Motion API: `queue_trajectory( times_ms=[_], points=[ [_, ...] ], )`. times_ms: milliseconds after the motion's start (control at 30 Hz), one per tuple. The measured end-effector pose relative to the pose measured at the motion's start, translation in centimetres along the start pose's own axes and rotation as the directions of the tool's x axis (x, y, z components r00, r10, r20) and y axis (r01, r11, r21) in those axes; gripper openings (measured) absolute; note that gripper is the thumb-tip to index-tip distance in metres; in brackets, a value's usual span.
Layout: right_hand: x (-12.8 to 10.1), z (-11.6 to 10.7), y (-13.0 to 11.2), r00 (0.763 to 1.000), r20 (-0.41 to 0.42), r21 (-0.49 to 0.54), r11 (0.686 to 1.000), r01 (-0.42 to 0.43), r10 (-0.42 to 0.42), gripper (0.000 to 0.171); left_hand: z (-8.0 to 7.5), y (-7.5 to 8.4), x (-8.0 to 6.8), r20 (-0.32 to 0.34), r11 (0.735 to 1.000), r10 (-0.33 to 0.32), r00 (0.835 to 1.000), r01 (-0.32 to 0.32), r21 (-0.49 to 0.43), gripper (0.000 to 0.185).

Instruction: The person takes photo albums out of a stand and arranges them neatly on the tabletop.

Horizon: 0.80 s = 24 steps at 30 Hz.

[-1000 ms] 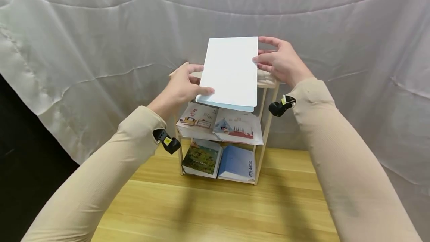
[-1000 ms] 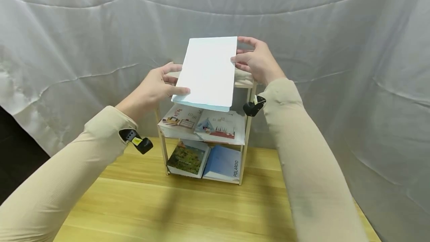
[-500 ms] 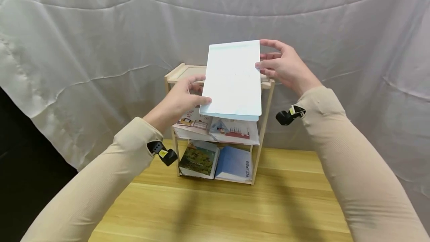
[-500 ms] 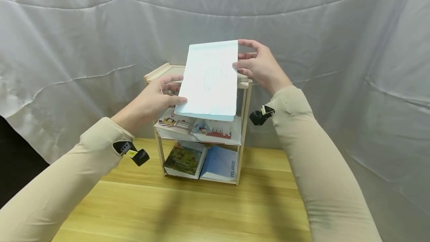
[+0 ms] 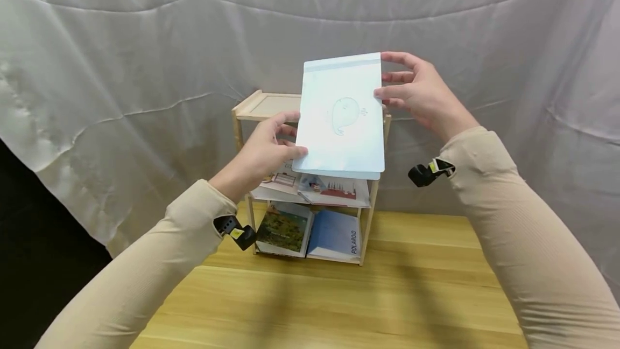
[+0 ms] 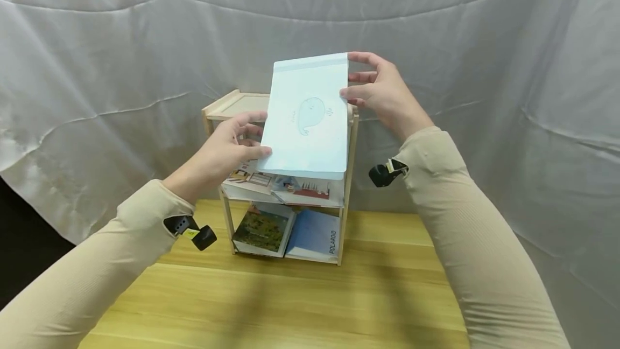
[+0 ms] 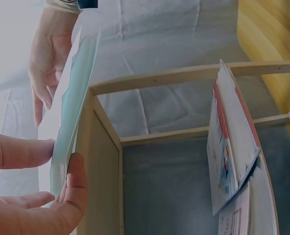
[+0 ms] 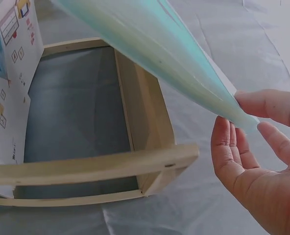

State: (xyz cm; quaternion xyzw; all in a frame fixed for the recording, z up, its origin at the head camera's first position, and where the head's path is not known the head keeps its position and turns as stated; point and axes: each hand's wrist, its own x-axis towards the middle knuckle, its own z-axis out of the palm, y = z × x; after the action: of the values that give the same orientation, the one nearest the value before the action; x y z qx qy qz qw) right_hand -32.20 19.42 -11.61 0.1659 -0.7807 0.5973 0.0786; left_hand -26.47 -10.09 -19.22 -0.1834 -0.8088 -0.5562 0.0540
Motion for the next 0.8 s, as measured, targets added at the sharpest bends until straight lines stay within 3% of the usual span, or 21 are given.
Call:
queue_trajectory(
  times_ms=[267, 500, 800],
  points=[
    [-0.7, -0.7, 0.4, 1.000, -0.010, -0.018, 1.000, 0.013, -0.013, 0.075, 0.8, -0.3, -0.4, 0.010, 1.000, 0.018, 1.000, -0.018, -0.021, 0.073],
    [-1.6, -1.3, 1.0, 0.999, -0.021, -0.033, 0.999, 0.029, -0.030, 0.073, 1.4, -0.5, -1.1, 0.058, 0.999, 0.023, 0.998, -0.021, -0.040, 0.080],
    [-2.6, -2.8, 2.2, 0.997, -0.056, -0.068, 0.997, 0.041, -0.045, 0.072, 3.1, -0.8, -1.5, 0.078, 0.992, 0.095, 0.992, -0.088, -0.096, 0.081]
  ],
)
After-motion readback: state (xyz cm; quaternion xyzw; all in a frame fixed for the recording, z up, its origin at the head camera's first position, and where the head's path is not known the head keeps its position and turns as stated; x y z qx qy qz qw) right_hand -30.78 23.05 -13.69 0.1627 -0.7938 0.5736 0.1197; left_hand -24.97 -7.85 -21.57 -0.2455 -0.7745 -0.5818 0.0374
